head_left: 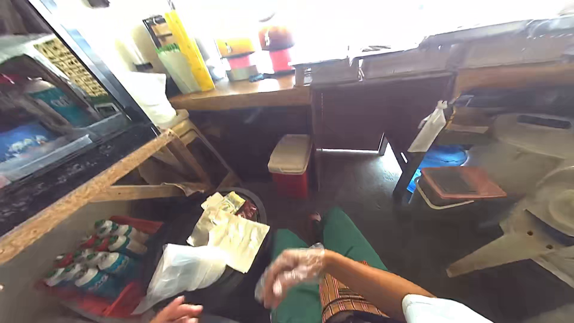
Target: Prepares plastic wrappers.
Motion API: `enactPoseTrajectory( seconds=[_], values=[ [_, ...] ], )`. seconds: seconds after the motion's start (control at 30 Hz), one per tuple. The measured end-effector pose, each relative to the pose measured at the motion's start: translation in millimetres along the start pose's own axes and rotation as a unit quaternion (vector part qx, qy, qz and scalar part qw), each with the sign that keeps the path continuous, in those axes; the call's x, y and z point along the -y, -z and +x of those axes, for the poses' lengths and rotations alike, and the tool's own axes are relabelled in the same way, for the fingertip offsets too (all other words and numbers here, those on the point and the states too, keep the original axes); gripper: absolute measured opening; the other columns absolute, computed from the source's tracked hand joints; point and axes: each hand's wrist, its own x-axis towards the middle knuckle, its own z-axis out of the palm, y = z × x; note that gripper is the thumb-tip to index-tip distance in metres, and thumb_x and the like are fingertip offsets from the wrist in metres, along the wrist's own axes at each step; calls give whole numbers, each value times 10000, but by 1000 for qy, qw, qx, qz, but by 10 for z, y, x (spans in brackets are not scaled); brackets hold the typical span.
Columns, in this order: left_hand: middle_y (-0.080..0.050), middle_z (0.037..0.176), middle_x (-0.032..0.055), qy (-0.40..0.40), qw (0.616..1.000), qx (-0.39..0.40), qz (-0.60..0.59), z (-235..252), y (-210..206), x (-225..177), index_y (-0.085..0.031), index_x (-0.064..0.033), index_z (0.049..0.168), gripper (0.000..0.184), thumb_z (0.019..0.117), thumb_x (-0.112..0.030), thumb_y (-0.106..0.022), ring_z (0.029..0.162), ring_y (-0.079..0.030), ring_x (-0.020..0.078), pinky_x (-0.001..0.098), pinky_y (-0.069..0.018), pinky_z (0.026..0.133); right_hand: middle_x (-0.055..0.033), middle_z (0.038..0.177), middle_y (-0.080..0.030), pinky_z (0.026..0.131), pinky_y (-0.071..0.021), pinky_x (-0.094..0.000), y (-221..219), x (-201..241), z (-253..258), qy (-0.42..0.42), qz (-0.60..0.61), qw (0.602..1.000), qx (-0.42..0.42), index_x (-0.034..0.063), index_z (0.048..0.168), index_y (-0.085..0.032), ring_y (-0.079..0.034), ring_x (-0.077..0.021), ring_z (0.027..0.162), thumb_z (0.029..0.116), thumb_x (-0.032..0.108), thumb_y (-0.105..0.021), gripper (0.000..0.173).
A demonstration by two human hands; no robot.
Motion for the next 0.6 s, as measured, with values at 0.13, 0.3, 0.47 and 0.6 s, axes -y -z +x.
enactPoseTrajectory(
  seconds=[0.13, 0.3, 0.47, 0.6],
  values=[
    [-728, 1037, -211, 14, 967, 208, -145, 116, -728, -235, -683, -357, 1261, 334, 973, -516, -623, 910, -672, -79, 133, -557, 800, -239, 1327, -611, 1009, -504, -391, 222, 354, 95, 92, -86, 987, -98, -143, 1317, -551, -599, -254, 1224, 798, 244, -794, 692],
    [-729, 1050, -211, 2, 981, 141, -133, 89, -995, -190, -685, -338, 1241, 306, 970, -476, -646, 955, -676, -66, 144, -563, 847, -237, 1069, -710, 921, -548, -406, -88, 167, 70, 55, -160, 982, -80, -122, 1241, -631, -694, -265, 993, 824, 13, -777, 462],
    [-712, 994, -131, 166, 980, 93, -52, -126, -768, -157, -611, -38, 1235, 518, 833, -286, -825, 874, -650, -71, 136, -546, 727, -164, 865, -693, 703, -541, -273, -118, -30, -4, 53, -92, 990, -96, -118, 958, -699, -643, -134, 735, 922, -8, -640, 130],
    [-711, 831, -189, 231, 966, 61, -97, -306, -660, -164, -731, -202, 907, 130, 894, -73, -719, 728, -642, -82, 127, -547, 673, -179, 882, -694, 736, -532, -265, -154, -14, -14, 51, -124, 986, -100, -111, 946, -715, -647, -147, 773, 922, -3, -659, 123]
  ],
)
